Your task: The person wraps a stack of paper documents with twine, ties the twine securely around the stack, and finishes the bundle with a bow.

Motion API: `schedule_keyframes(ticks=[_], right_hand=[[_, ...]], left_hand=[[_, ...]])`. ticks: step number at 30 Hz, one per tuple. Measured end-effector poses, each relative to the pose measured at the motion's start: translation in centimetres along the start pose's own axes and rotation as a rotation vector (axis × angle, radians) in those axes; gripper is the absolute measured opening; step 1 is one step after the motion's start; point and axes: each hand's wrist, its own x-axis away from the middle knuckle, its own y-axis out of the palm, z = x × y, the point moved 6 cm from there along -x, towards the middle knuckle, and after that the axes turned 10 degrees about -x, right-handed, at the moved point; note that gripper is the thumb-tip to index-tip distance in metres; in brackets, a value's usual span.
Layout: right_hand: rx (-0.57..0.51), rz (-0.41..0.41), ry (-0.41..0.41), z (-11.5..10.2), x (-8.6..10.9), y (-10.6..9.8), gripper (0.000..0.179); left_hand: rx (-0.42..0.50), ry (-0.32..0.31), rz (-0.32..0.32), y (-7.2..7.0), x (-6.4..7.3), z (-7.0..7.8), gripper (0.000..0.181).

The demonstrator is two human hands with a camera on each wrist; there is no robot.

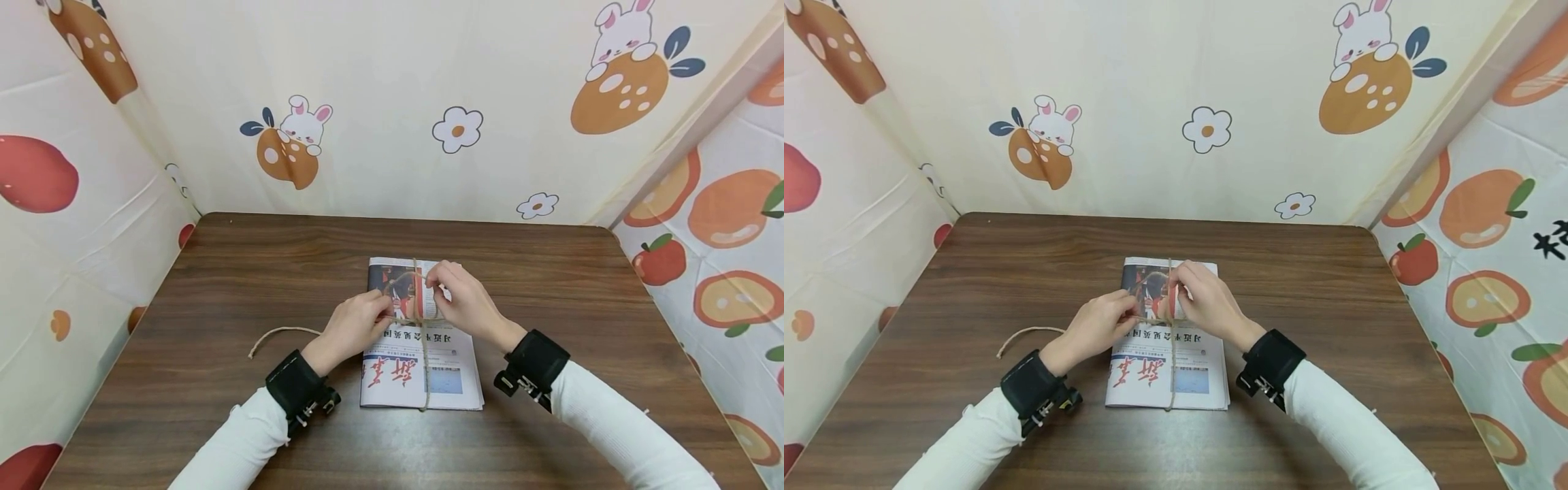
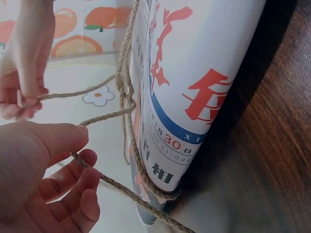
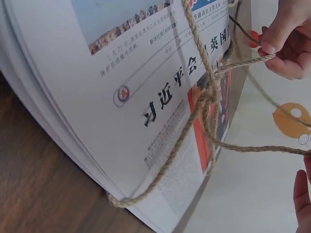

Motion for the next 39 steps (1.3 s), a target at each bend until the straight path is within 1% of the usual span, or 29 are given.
schedule_keyframes(ticks=[2,5,9,13,19,21,24,31,33,36,39], right_hand=[[-0.004,-0.025,0.037,0.5,0.2,0.3,0.021],[-0.006,-0.048,0.071,1.0,0.3,0.7,0.021],[0.002,-0.058,0.087,1.5,0.5,1.0,0.021],[0.024,-0.075,0.103,1.7,0.8,1.2,0.021],[0.036,-0.134,0.157,2.3,1.4,1.7,0.019],[0.040,-0.163,0.186,2.6,1.7,2.0,0.018],[0.076,-0.191,0.233,2.8,1.9,2.3,0.017],[0.161,-0.233,0.421,3.9,2.5,3.2,0.011],[0.171,-0.252,0.449,4.0,2.7,3.6,0.011],[0.171,-0.271,0.447,4.0,2.8,4.1,0.009],[0.178,-0.269,0.405,3.7,2.9,4.4,0.006]], left_hand=[[-0.002,0.001,-0.001,0.0,0.0,0.0,0.011],[-0.002,0.003,0.003,0.0,0.0,0.0,0.011],[-0.005,0.011,0.007,-0.1,0.0,0.1,0.010],[-0.013,0.013,-0.001,-0.1,0.0,0.2,0.010],[-0.030,0.017,-0.007,-0.4,0.1,0.2,0.009],[-0.034,0.018,-0.011,-0.4,0.1,0.2,0.009],[-0.043,0.021,-0.026,-0.4,0.1,0.1,0.008],[-0.060,0.037,-0.031,-0.5,0.2,-0.1,0.009],[-0.069,0.041,-0.036,-0.5,0.2,-0.2,0.009],[-0.089,0.047,-0.049,-0.4,0.2,-0.5,0.008],[-0.122,0.047,-0.058,-0.4,0.4,-1.0,0.006]])
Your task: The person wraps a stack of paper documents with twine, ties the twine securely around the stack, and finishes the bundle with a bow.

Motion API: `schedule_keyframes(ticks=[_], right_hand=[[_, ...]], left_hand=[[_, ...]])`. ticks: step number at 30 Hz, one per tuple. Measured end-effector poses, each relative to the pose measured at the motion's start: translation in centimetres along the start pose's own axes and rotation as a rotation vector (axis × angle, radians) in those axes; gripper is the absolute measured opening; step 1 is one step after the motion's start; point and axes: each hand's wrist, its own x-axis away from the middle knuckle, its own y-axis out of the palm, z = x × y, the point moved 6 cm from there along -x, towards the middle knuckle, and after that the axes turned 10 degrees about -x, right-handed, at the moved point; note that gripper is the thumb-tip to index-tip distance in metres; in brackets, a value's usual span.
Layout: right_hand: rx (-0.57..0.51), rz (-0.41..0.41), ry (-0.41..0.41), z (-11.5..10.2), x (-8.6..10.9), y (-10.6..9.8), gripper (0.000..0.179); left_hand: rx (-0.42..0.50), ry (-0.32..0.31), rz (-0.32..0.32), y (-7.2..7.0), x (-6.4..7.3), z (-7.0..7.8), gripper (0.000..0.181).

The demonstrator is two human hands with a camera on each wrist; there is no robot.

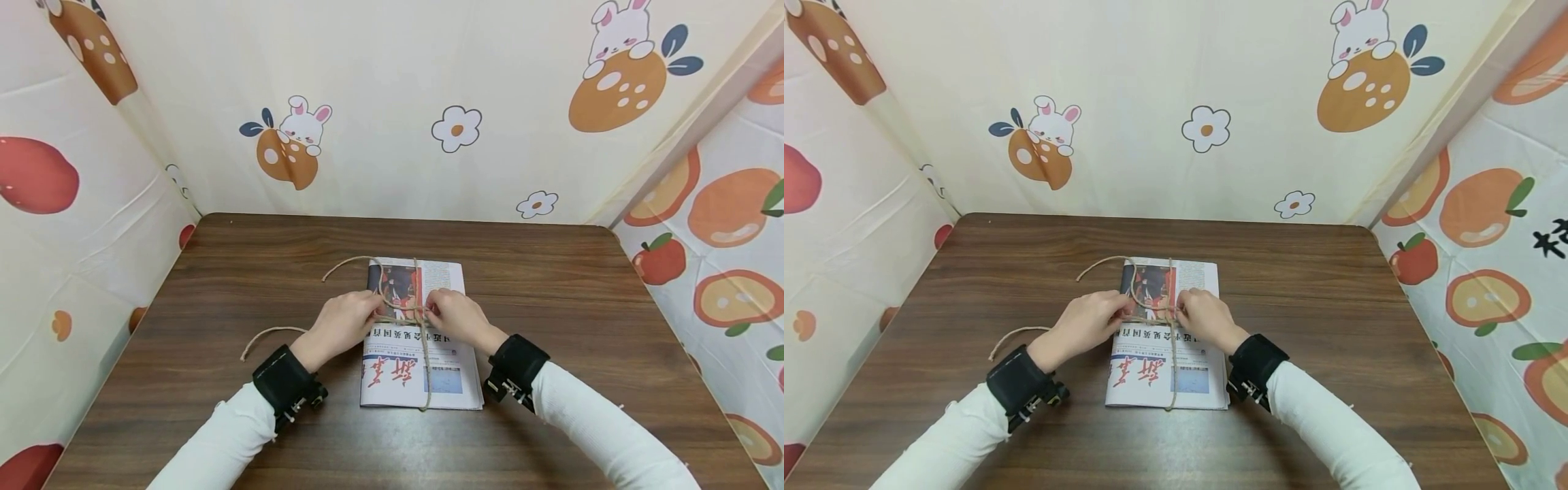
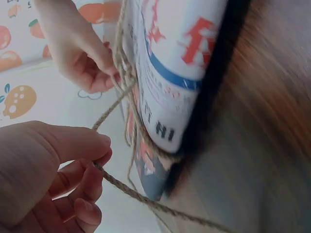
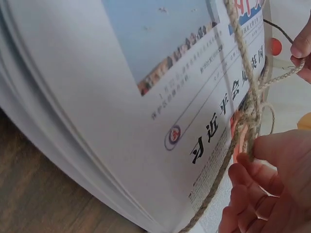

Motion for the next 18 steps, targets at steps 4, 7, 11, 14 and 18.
schedule_keyframes(ticks=[4,7,11,14,18], right_hand=[[0.033,0.023,-0.049,-0.3,0.1,0.0,0.005],[0.048,0.035,-0.072,-0.4,0.2,-0.1,0.005],[0.054,0.044,-0.087,-0.5,0.3,-0.2,0.005],[0.055,0.049,-0.095,-0.5,0.4,-0.2,0.006],[0.058,0.050,-0.090,-0.4,0.4,-0.3,0.005]], left_hand=[[-0.058,-0.018,-0.003,-0.1,0.4,-1.1,0.007],[-0.093,-0.041,-0.007,-0.3,0.9,-2.2,0.010],[-0.127,-0.070,-0.020,-0.7,1.6,-3.9,0.011],[-0.148,-0.099,-0.037,-1.0,2.1,-5.3,0.010],[-0.185,-0.140,-0.071,-1.6,2.5,-7.4,0.009]])
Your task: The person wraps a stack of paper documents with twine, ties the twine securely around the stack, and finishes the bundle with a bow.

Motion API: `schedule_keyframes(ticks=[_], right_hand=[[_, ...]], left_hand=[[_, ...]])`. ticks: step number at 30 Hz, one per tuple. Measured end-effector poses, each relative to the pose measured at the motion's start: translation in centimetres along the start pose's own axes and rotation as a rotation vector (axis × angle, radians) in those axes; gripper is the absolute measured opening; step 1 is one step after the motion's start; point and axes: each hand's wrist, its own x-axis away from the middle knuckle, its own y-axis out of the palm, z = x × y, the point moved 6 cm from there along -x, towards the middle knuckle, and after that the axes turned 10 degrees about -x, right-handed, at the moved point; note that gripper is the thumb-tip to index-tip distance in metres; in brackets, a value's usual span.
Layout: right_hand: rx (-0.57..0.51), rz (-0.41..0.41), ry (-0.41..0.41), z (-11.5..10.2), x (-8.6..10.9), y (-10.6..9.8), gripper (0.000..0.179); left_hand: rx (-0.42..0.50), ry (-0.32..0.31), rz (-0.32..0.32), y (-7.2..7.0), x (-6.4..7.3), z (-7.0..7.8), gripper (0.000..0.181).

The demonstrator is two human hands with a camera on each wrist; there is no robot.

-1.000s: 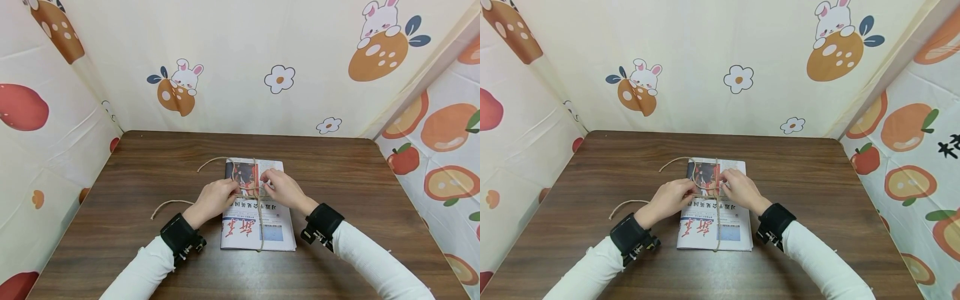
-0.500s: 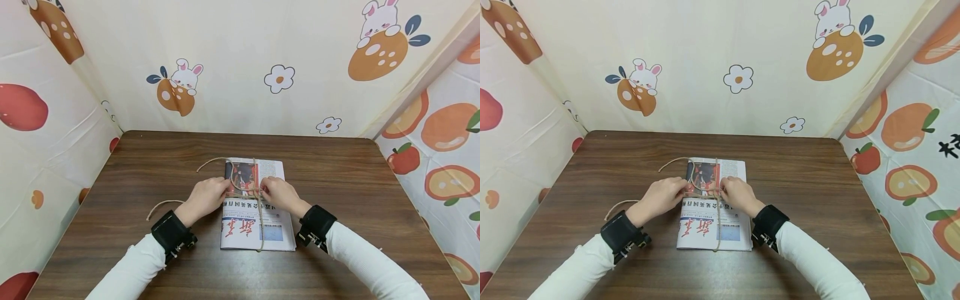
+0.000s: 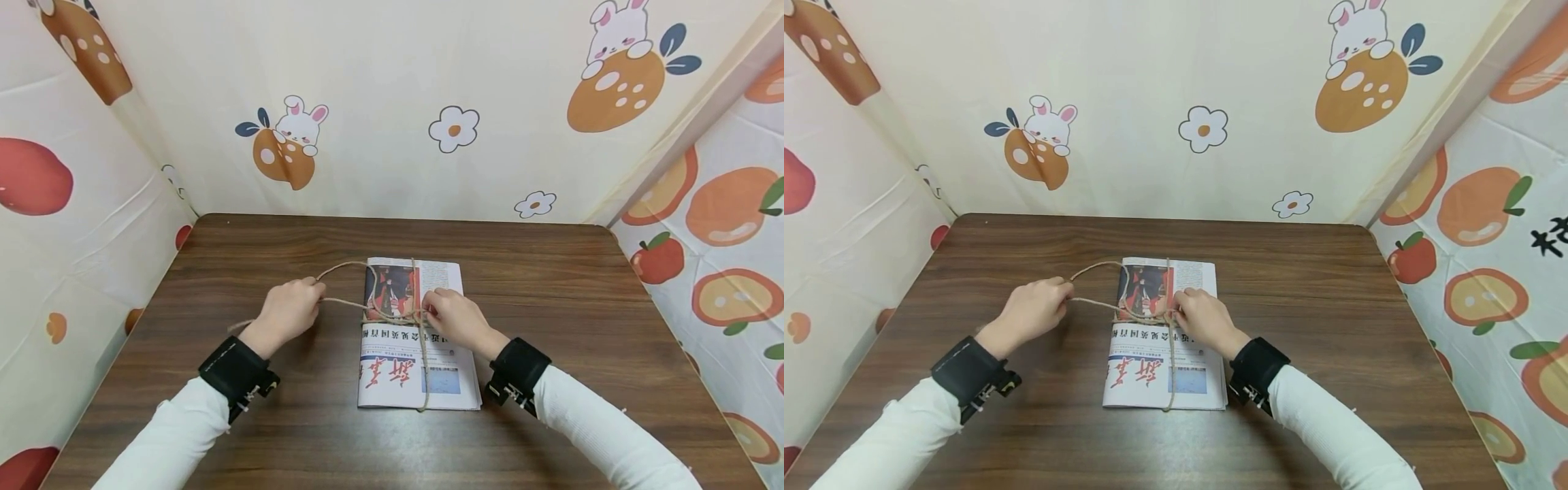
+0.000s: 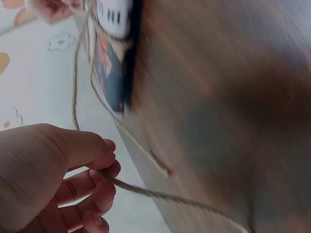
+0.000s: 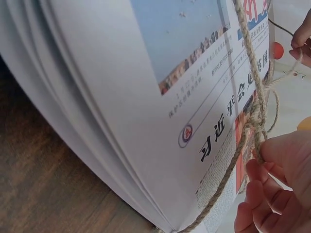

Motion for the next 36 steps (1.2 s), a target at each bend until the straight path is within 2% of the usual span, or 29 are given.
schedule_keyframes(ticks=[7,10,13,16,20,24,27,31,34,36], right_hand=[[0.011,0.005,-0.010,-0.1,0.0,-0.2,0.005],[0.016,0.018,-0.037,-0.4,0.1,-0.3,0.006],[0.018,0.028,-0.055,-0.5,0.1,-0.4,0.007],[0.015,0.031,-0.059,-0.6,0.2,-0.4,0.007],[0.003,0.029,-0.058,-0.6,0.3,-0.2,0.006],[-0.005,0.033,-0.057,-0.6,0.4,0.0,0.006],[-0.008,0.047,-0.066,-0.6,0.5,-0.1,0.006],[-0.010,0.061,-0.084,-0.8,0.5,-0.1,0.005],[-0.008,0.071,-0.090,-0.8,0.5,-0.1,0.004],[-0.007,0.075,-0.092,-0.8,0.5,-0.1,0.005]], left_hand=[[-0.012,-0.026,-0.020,-1.2,-0.5,-3.3,0.006],[-0.007,-0.016,0.005,-2.0,-1.2,-4.0,0.006],[0.002,0.017,0.062,-3.0,-2.3,-3.9,0.006],[0.015,0.055,0.128,-4.2,-3.9,-3.2,0.006],[0.057,0.115,0.199,-5.5,-6.4,-1.5,0.005],[0.112,0.186,0.222,-5.9,-8.8,0.9,0.007],[0.130,0.221,0.201,-5.7,-10.4,2.9,0.010],[0.139,0.253,0.177,-4.7,-12.3,4.9,0.015],[0.132,0.252,0.127,-3.3,-13.1,5.8,0.016],[0.124,0.228,0.067,-2.3,-13.2,6.0,0.022]])
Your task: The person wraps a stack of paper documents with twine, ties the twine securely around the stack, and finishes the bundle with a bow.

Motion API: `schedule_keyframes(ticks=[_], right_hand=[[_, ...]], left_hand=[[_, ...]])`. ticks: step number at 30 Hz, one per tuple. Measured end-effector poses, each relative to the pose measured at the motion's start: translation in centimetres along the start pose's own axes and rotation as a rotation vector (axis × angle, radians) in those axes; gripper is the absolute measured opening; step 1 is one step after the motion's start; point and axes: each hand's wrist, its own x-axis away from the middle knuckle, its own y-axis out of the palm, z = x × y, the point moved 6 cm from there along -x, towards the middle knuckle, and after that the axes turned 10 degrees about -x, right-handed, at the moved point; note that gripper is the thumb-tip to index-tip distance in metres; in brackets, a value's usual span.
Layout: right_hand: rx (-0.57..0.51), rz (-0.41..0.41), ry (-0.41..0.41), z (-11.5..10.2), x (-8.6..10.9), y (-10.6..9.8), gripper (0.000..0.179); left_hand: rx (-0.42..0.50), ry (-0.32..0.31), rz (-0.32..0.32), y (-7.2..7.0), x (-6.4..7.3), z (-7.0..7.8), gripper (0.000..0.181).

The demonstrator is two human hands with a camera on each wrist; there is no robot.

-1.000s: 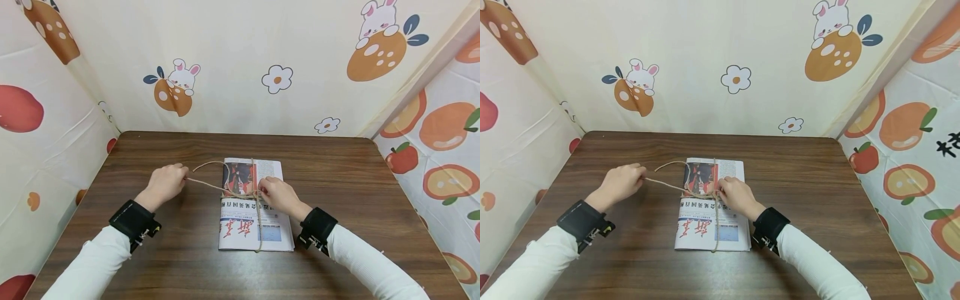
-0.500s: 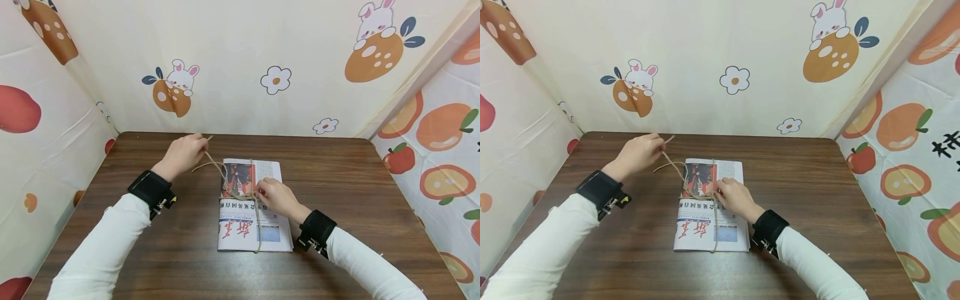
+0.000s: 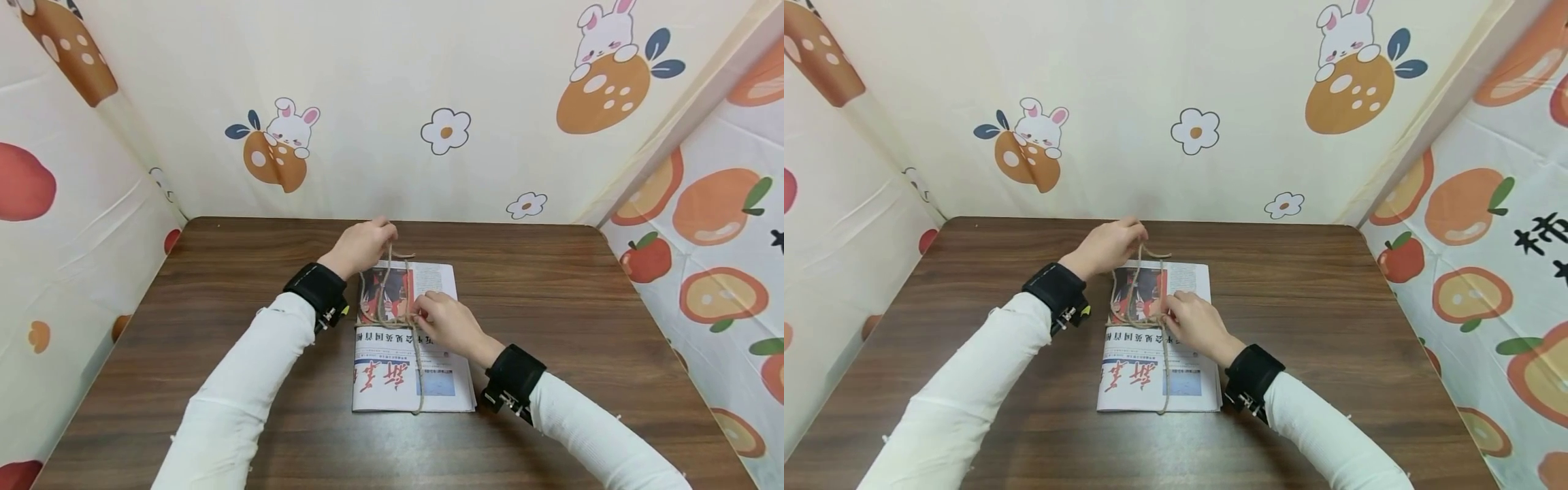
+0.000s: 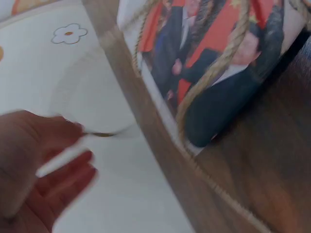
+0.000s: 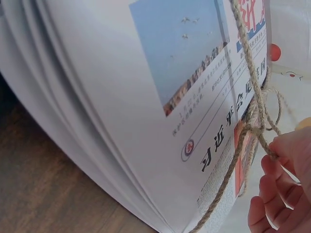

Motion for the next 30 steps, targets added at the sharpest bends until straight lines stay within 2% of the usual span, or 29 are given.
schedule_keyframes(ticks=[3,6,10,13,19,24,30], right_hand=[[0.000,-0.005,0.001,-0.1,-0.1,0.0,0.004],[-0.008,-0.006,0.008,-0.1,-0.1,-0.2,0.005],[-0.024,-0.001,0.018,-0.1,-0.2,-0.3,0.005],[-0.028,0.001,0.019,-0.1,-0.3,-0.2,0.004],[-0.051,0.003,0.043,0.1,-0.4,0.0,0.004],[-0.099,0.014,0.068,0.3,-0.4,-0.1,0.005],[-0.136,0.044,0.055,0.3,-0.4,-0.4,0.008]], left_hand=[[-0.016,-0.046,-0.077,1.1,0.6,-0.3,0.031],[-0.019,-0.070,-0.097,1.5,1.4,-0.7,0.032],[-0.019,-0.069,-0.066,1.4,2.8,-1.0,0.024],[-0.009,-0.057,-0.020,1.1,3.9,-0.8,0.019],[0.024,0.011,0.049,1.1,6.3,1.0,0.009],[0.022,0.024,0.055,1.8,7.9,2.5,0.005],[0.018,0.028,0.083,3.0,9.0,3.2,0.004]])
